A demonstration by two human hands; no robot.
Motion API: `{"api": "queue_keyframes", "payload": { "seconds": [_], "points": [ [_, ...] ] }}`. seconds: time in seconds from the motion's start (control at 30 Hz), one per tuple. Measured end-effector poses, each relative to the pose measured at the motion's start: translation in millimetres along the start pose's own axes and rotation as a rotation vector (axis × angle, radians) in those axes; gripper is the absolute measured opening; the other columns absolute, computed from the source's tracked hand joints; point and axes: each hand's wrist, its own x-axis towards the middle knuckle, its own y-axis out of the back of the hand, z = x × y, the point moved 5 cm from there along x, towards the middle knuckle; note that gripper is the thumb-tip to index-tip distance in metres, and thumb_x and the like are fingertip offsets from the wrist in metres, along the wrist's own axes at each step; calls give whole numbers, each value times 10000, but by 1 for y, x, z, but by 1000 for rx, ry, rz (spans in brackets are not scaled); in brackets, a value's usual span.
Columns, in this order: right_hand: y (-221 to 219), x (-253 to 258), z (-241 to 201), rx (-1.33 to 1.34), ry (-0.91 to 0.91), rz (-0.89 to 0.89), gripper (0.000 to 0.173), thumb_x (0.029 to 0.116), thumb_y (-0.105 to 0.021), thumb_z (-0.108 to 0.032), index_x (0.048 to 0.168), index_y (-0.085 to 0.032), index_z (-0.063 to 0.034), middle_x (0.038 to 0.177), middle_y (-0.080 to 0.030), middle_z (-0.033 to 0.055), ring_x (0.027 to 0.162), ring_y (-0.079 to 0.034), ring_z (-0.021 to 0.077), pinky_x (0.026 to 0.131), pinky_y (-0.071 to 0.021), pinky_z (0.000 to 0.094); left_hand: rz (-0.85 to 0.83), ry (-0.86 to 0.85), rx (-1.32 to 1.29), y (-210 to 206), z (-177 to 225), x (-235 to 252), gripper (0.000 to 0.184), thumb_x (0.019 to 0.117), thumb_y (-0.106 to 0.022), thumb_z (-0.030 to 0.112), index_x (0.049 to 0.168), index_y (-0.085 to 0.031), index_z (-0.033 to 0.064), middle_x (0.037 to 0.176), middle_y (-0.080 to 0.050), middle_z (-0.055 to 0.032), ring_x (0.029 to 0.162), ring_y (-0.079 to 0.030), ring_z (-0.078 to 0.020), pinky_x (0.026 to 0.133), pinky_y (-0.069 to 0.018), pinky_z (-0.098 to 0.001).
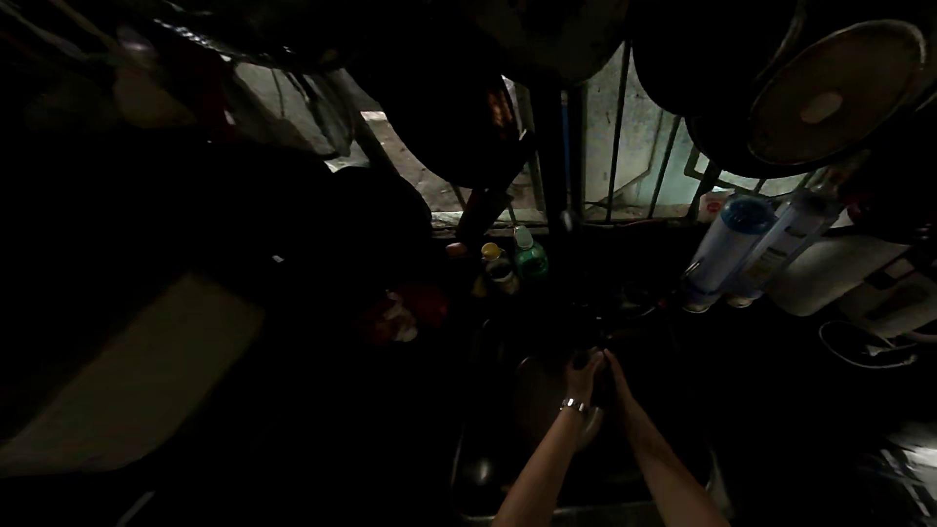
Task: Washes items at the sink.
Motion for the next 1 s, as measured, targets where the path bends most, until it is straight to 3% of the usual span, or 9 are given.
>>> {"api": "queue_keyframes", "payload": {
  "seconds": [0.1, 0.23, 0.3, 0.4, 0.47, 0.6, 0.67, 0.77, 1.0],
  "points": [
    [36, -24, 17, 74, 29, -105, 506, 1086, -301, -467, 1302, -542, -77, 1012, -711, 62, 888, -695, 145, 780, -604, 354, -111, 63, 47, -4, -13, -13, 431, 945, -723, 117, 1321, -584, -42, 1262, -646, -192, 1124, -627, -219, 977, -518, -383],
    [82, -68, 38, -98, 45, -183, 946, 774, -731, -661, 1422, -430, -41, 1127, -706, 49, 984, -695, 131, 860, -604, 361, -331, 61, 206, -11, -38, -35, 569, 882, -783, 86, 1364, -523, -68, 1252, -614, -227, 1125, -605, -255, 982, -512, -401],
    [89, -76, 34, -291, 16, -288, 940, 696, -840, -559, 1385, -460, -45, 1087, -718, 0, 950, -698, 89, 854, -600, 323, -503, 16, 261, -13, -48, -40, 638, 867, -786, 102, 1426, -510, -33, 1325, -596, -205, 1186, -589, -241, 1026, -494, -392],
    [86, -76, 26, -575, -31, -340, 396, 896, -682, -118, 1261, -566, -14, 1024, -700, -19, 910, -666, 38, 841, -573, 266, -618, 51, 338, -19, -51, -47, 401, 883, -789, 109, 1245, -657, -4, 1187, -685, -133, 1039, -657, -169, 923, -549, -350],
    [82, -82, 21, -689, -120, -198, 302, 960, -642, -25, 1256, -581, -9, 1022, -683, 12, 891, -650, 44, 808, -563, 256, -618, 24, 448, -25, -50, -48, 244, 890, -783, 125, 1049, -663, -16, 978, -662, -106, 876, -633, -156, 820, -552, -345],
    [84, -64, 33, -519, 71, -45, 235, 1042, -492, -52, 1254, -558, 23, 991, -660, 51, 841, -638, 50, 762, -558, 232, -542, -48, 712, -42, -34, -46, 261, 896, -752, 162, 1064, -675, -22, 1003, -671, -165, 911, -648, -247, 847, -544, -443],
    [60, -79, 18, -721, 133, 145, 312, 1052, -521, -57, 1345, -533, 51, 1155, -654, 124, 998, -634, 91, 899, -532, 242, -500, -52, 794, -49, -24, -46, 260, 901, -732, 172, 1077, -685, -14, 1041, -677, -183, 963, -652, -280, 880, -528, -473],
    [42, -91, 3, -1089, 59, 344, 445, 1017, -617, -149, 1400, -528, 61, 1376, -601, 221, 1280, -584, 277, 1117, -441, 409, -462, -19, 857, -57, -11, -48, 327, 941, -706, 187, 1186, -680, -29, 1211, -667, -225, 1146, -636, -323, 1009, -490, -485],
    [44, -90, 4, -1270, -183, 539, 406, 1021, -588, -292, 1345, -610, -47, 1329, -644, 189, 1228, -624, 357, 1015, -500, 566, -395, 93, 867, -59, -10, -48, 313, 974, -654, 204, 1213, -681, 3, 1239, -669, -209, 1175, -637, -312, 1001, -498, -488]
  ]
}}
